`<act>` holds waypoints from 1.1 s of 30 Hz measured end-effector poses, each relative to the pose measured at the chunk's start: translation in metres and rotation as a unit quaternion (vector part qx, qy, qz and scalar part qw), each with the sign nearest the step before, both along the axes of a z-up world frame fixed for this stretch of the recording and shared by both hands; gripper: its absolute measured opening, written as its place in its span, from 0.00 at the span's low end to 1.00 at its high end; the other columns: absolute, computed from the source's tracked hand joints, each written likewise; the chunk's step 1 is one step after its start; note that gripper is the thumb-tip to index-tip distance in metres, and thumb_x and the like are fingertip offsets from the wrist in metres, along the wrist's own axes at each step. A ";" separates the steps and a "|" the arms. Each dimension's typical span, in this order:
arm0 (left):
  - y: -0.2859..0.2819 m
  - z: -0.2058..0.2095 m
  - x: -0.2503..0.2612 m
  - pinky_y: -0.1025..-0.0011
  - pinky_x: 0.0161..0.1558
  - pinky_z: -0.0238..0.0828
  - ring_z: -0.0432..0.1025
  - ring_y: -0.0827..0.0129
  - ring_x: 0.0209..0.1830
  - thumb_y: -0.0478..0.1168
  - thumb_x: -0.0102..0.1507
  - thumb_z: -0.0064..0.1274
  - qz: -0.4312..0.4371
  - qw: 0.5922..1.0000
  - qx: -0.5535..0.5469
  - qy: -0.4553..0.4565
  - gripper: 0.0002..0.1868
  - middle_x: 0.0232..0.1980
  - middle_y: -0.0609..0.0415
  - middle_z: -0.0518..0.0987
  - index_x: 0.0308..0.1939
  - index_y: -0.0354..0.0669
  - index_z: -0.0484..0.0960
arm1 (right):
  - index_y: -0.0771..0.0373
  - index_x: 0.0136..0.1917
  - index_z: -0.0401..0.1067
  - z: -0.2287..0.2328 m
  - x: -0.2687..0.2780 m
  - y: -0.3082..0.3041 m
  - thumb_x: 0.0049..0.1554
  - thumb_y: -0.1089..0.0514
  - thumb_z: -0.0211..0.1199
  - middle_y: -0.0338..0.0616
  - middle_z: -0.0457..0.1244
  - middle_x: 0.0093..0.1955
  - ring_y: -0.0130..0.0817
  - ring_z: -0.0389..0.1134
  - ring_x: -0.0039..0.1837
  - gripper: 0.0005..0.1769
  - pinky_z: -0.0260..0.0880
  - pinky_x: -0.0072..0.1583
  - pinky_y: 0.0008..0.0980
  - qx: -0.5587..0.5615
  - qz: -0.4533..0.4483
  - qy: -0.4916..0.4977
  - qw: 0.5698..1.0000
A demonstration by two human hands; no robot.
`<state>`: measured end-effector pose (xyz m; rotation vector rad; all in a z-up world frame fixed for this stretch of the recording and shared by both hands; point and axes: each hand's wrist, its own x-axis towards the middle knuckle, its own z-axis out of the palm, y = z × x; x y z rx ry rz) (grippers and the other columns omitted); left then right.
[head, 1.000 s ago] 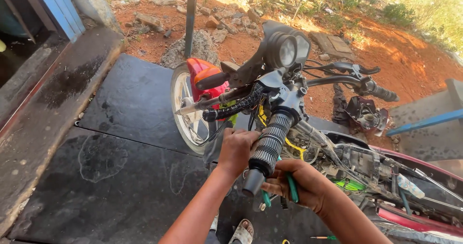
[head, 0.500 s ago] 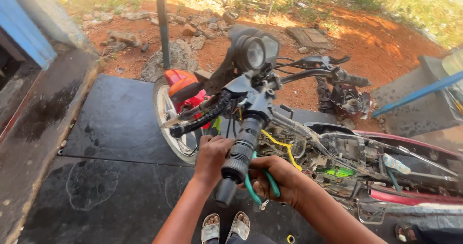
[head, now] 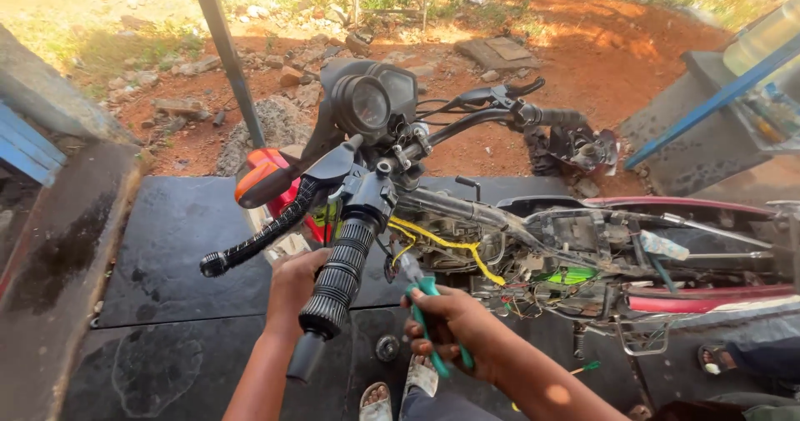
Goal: Inspecting and disassembling electrical wiring and switch assemblies on a motorcycle.
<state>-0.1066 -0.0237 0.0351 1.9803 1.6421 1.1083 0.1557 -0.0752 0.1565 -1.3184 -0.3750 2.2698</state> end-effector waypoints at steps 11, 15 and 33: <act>-0.022 0.005 0.077 0.64 0.47 0.74 0.80 0.59 0.43 0.49 0.62 0.61 0.094 0.983 -0.145 -0.059 0.21 0.44 0.47 0.85 0.52 0.38 0.84 | 0.60 0.55 0.67 -0.049 0.072 0.005 0.61 0.52 0.58 0.47 0.70 0.40 0.38 0.75 0.39 0.13 0.69 0.33 0.32 0.101 0.034 -0.113 0.988; -0.029 0.033 0.106 0.64 0.51 0.72 0.78 0.60 0.48 0.47 0.64 0.57 0.140 0.976 -0.143 -0.083 0.22 0.50 0.47 0.84 0.57 0.38 0.80 | 0.64 0.52 0.68 -0.073 0.080 0.021 0.55 0.56 0.69 0.45 0.68 0.40 0.35 0.74 0.39 0.17 0.71 0.38 0.32 0.265 0.053 -0.201 0.942; -0.005 0.045 0.146 0.72 0.42 0.74 0.80 0.68 0.39 0.30 0.61 0.56 0.082 0.969 -0.188 -0.137 0.12 0.41 0.51 0.82 0.49 0.36 0.84 | 0.59 0.59 0.70 -0.073 0.055 0.077 0.54 0.57 0.73 0.51 0.70 0.47 0.55 0.72 0.49 0.21 0.72 0.47 0.42 0.591 -0.070 -0.351 0.723</act>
